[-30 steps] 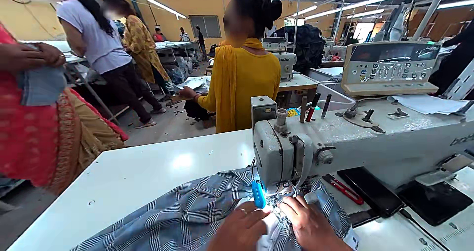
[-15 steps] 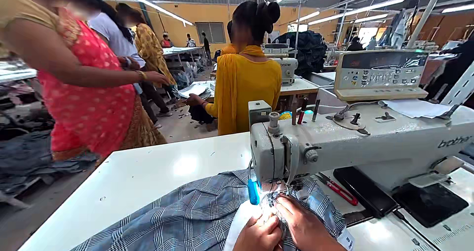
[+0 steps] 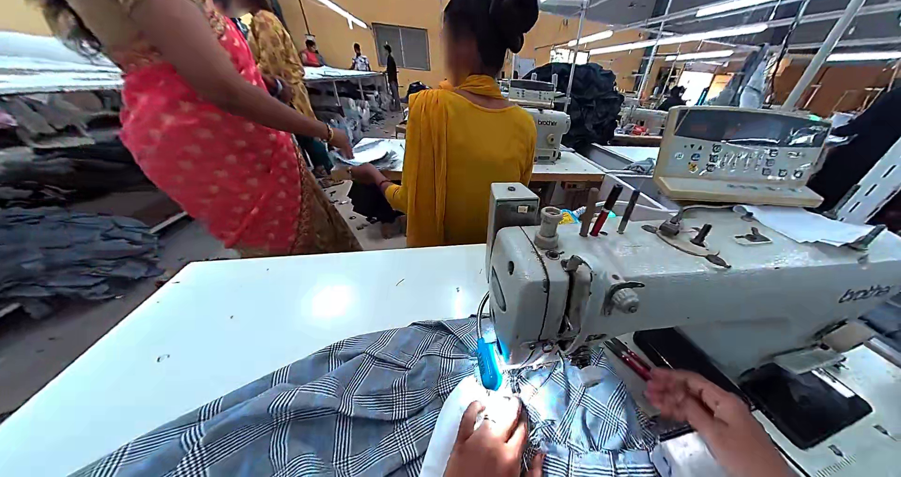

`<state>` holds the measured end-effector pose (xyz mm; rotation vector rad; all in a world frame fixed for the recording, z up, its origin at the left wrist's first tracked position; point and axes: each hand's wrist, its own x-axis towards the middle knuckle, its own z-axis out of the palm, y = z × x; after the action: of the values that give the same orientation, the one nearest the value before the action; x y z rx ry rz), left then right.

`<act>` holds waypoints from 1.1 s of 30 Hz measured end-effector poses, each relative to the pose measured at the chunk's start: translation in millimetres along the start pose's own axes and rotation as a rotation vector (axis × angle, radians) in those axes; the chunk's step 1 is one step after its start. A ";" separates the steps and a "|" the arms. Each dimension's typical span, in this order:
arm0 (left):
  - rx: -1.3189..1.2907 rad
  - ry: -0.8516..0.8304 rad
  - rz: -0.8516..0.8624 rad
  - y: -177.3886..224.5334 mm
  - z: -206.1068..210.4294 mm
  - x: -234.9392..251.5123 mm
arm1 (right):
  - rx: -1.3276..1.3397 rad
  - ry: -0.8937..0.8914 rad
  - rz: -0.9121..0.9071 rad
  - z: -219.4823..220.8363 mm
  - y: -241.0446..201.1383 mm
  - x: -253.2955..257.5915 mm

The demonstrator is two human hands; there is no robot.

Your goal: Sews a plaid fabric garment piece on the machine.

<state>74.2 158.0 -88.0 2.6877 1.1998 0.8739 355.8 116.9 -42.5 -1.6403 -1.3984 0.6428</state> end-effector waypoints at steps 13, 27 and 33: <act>-0.011 0.038 -0.064 -0.4 0.3 -0.6 | 0.477 -0.292 0.441 58.4 -54.0 -10.1; -0.062 -0.083 -0.116 2.4 -6.8 2.6 | 0.356 -0.450 0.247 67.3 -41.4 1.6; -0.016 -0.098 -0.094 2.2 -6.7 1.8 | 0.092 -0.466 0.217 62.0 -58.1 5.5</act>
<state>73.1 156.7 -80.9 2.6047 1.2797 0.7265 276.1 139.4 -22.7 -1.6451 -1.4909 1.2608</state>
